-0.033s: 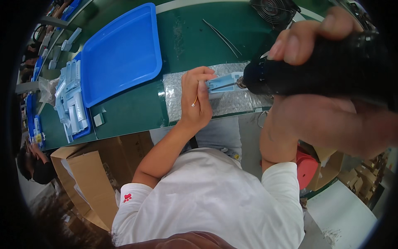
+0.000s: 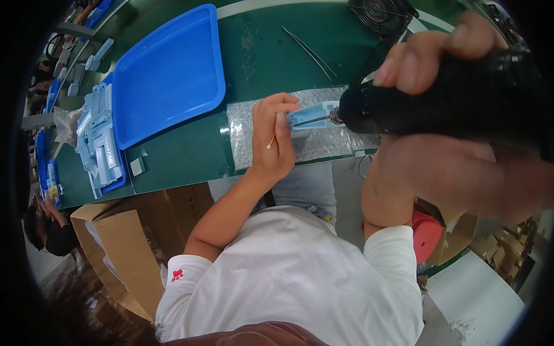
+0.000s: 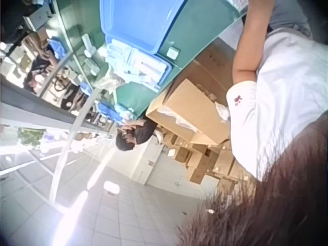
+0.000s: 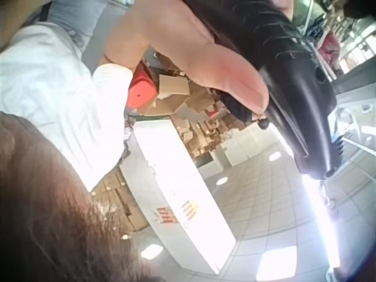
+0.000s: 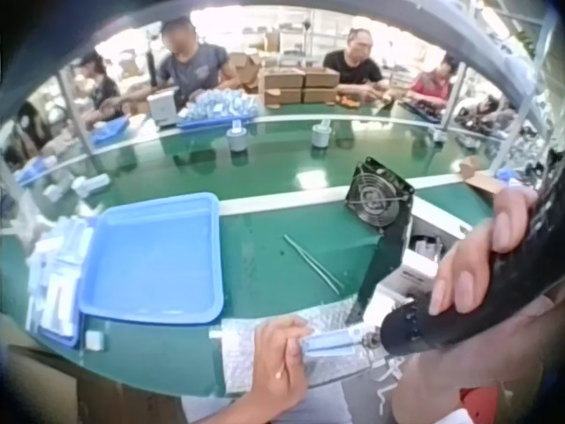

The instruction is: The person repeatedly picks up light-blue plastic components from a blue tray and uses a handheld power tool to drive screws into them. After each assembly, the person places the finished part onto the green workbench. The process is repeated for multiple identical components throughout the clip.

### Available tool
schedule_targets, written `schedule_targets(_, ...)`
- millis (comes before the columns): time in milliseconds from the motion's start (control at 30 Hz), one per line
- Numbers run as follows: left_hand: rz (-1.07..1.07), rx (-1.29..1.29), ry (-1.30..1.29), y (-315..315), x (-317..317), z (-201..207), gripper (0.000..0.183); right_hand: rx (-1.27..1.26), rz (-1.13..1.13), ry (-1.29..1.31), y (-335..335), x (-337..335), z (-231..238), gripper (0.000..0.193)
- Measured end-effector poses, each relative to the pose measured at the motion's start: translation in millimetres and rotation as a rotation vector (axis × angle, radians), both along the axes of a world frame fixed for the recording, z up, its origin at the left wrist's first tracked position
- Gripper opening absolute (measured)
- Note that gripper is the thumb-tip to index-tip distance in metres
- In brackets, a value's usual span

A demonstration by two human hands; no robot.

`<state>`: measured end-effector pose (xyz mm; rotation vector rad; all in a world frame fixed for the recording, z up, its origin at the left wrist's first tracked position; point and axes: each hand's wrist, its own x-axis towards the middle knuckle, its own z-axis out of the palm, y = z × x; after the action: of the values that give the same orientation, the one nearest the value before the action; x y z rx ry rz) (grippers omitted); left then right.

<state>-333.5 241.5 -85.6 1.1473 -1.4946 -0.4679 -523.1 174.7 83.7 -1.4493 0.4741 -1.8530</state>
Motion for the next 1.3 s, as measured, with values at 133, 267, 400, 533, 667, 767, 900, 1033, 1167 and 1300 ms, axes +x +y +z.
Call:
schedule_targets(133, 0.002, 0.009, -0.002, 0.6, 0.9, 1.1, 0.024, 0.03, 0.048, 0.045, 4.4, -9.0, 0.5, 0.076)
schedule_targets(267, 0.002, 0.003, -0.014, 1.5, -0.3, -0.4, 0.024, -0.067, 0.07, -0.064, 9.4, 0.6, -4.0, 0.093)
schedule_targets(400, 0.006, 0.016, -0.003, 3.3, -0.3, 0.5, 0.023, -0.125, 0.079, -0.063, 14.3, 12.8, -7.1, 0.093)
schedule_targets(533, 0.01, -0.005, -0.007, 3.6, -1.0, -0.5, 0.023, -0.034, 0.173, -0.217, 20.8, 39.3, -7.7, 0.094)
schedule_targets(667, 0.004, -0.011, -0.011, 3.1, -0.1, 0.8, 0.023, 0.036, 0.334, -0.29, 12.0, 38.6, -8.2, 0.092)
schedule_targets(767, -0.004, 0.002, 0.001, 1.9, -1.2, 0.3, 0.025, -0.097, 0.533, -0.28, -5.2, 15.1, 11.4, 0.084)
schedule_targets(900, 0.026, 0.033, 0.084, 0.7, 1.3, -5.4, 0.02, -0.08, 0.583, -0.255, -12.2, -41.2, 37.0, 0.07)
schedule_targets(1033, -0.002, 0.041, 0.051, 2.5, -1.0, -5.6, 0.025, -0.03, -0.286, 0.075, -0.2, -30.4, 49.7, 0.057)
schedule_targets(1167, -0.014, 0.07, 0.018, 4.3, -0.5, -6.9, 0.031, -0.147, -0.608, 0.147, 7.6, 20.2, 55.6, 0.038)
schedule_targets(1300, -0.02, 0.086, 0.013, 4.5, -0.3, -5.6, 0.032, -0.314, -0.528, 0.153, -2.6, 11.1, 44.1, 0.039)
